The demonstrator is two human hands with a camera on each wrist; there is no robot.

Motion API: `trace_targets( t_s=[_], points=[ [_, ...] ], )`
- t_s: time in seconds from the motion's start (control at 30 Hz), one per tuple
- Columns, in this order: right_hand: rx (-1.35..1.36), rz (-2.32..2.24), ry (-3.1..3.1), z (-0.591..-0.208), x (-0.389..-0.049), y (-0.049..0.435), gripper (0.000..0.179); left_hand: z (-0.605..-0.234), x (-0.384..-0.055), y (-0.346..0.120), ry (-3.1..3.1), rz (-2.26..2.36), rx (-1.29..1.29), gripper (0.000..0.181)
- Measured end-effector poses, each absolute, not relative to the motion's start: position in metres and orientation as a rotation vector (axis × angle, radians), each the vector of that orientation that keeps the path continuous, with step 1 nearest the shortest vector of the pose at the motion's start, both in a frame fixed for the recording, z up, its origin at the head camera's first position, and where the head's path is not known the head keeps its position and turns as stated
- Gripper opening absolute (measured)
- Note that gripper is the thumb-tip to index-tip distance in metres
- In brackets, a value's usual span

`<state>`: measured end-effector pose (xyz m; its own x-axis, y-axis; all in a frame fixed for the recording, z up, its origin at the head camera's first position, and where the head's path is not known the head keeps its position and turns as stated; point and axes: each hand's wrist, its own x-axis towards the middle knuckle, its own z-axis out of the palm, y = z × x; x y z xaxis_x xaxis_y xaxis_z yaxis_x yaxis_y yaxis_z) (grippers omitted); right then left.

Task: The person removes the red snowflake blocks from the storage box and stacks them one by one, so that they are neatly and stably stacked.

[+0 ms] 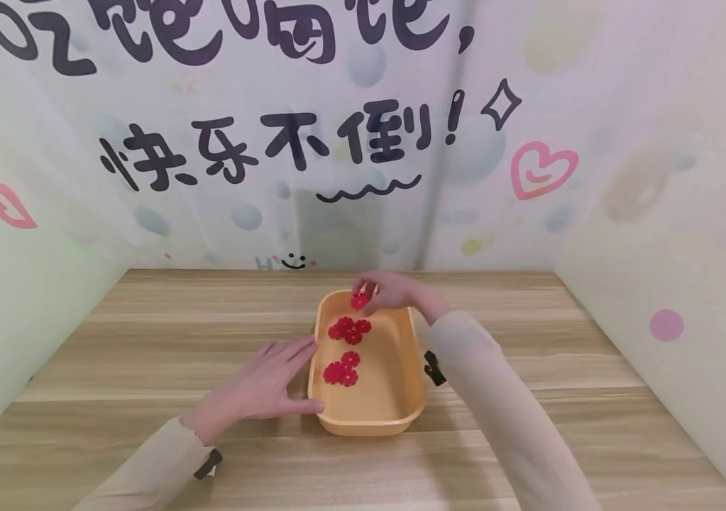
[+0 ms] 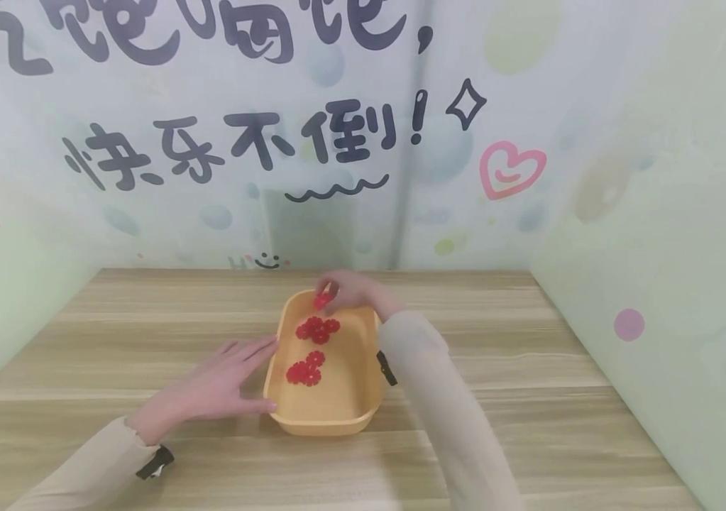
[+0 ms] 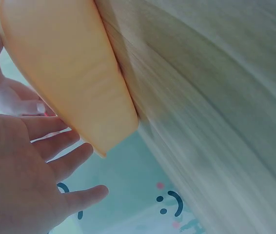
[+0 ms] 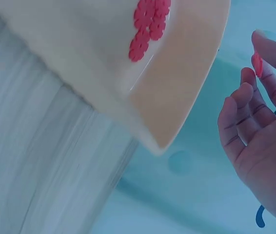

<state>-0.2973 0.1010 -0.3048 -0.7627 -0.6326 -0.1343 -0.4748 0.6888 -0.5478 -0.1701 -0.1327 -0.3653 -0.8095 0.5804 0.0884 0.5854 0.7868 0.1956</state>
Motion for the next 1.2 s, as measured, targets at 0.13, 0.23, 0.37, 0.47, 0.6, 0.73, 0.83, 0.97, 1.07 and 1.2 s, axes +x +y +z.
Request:
trace_targets(
  t_s=[0.13,0.23,0.37,0.47,0.6,0.73,0.83,0.97,1.07,1.2],
  points=[
    [-0.919,-0.707,2.585,-0.304,-0.295,0.113,0.030,-0.366,-0.170,-0.133,-2.952,-0.331,-0.954,0.090],
    [-0.968,-0.707,2.584,-0.305,-0.292,0.122,0.030,-0.366,-0.170,-0.133,-2.952,-0.327,-0.954,0.091],
    [-1.038,-0.693,2.590,-0.309,-0.288,0.134,0.030,-0.366,-0.169,-0.133,-2.946,-0.330,-0.958,0.090],
    [-1.067,-0.684,2.601,-0.311,-0.285,0.141,0.031,-0.366,-0.169,-0.133,-2.943,-0.328,-0.961,0.090],
    [-1.104,-0.683,2.613,-0.313,-0.281,0.150,0.032,-0.367,-0.170,-0.133,-2.934,-0.311,-0.968,0.091],
    [-1.177,-0.718,2.608,-0.317,-0.277,0.159,0.033,-0.367,-0.170,-0.134,-2.930,-0.300,-0.969,0.091],
    [-1.212,-0.763,2.603,-0.322,-0.273,0.166,0.033,-0.367,-0.170,-0.134,-2.933,-0.312,-0.966,0.091],
    [-1.196,-0.820,2.589,-0.330,-0.266,0.175,0.034,-0.367,-0.170,-0.134,-2.938,-0.326,-0.962,0.091],
    [-1.198,-0.868,2.572,-0.335,-0.262,0.181,0.033,-0.367,-0.170,-0.134,-2.932,-0.319,-0.966,0.092],
    [-1.208,-0.920,2.551,-0.341,-0.256,0.191,0.033,-0.368,-0.171,-0.135,-2.914,-0.306,-0.980,0.092]
  ],
)
